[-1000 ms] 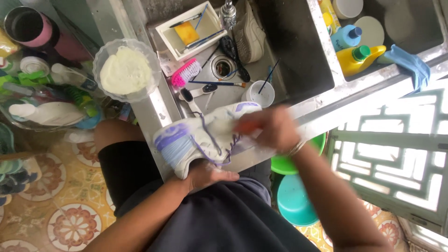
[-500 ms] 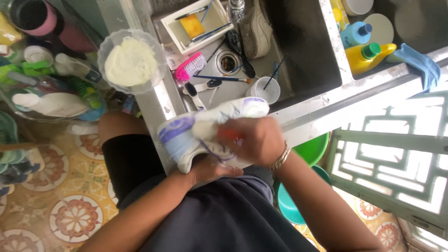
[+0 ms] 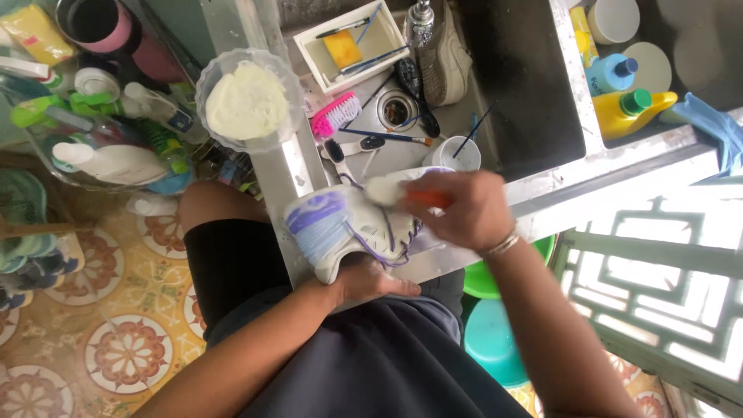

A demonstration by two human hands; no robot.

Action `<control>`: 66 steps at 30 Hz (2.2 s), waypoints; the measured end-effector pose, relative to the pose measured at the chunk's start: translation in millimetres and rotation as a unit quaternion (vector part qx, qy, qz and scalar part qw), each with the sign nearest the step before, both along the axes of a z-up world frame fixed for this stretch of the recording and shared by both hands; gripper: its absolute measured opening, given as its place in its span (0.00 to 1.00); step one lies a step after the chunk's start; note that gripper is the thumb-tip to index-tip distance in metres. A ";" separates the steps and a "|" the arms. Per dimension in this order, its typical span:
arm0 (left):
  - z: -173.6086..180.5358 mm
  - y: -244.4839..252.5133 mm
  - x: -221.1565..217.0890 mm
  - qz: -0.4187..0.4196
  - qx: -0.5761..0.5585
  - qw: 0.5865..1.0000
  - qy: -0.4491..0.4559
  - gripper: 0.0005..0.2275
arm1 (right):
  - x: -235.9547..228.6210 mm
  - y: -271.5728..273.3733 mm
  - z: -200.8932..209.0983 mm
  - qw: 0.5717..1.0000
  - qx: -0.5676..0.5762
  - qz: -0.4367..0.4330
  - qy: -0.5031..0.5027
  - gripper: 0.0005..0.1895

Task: Scrubbing and cleaning a white and purple sneaker with a sponge, brush, and soap at a utility sink.

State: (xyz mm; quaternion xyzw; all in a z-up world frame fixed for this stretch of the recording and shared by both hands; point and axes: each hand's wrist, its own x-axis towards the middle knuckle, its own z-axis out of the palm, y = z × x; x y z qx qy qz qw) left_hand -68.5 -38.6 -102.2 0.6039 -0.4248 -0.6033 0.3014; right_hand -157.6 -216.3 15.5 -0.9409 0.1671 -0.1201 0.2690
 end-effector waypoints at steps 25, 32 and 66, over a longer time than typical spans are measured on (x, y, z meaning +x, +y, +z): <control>-22.5 1.0 -6.4 -0.051 -0.149 0.983 -0.097 0.42 | 2.8 -1.1 -14.5 0.988 0.073 0.139 0.016 0.19; -42.5 2.4 -12.4 -0.017 -0.174 0.979 -0.105 0.46 | 0.5 13.7 -12.6 0.987 0.020 0.153 -0.051 0.10; -49.5 1.7 -16.4 -0.086 -0.061 0.992 -0.073 0.41 | -10.4 49.4 -8.9 0.996 -0.006 0.079 -0.038 0.13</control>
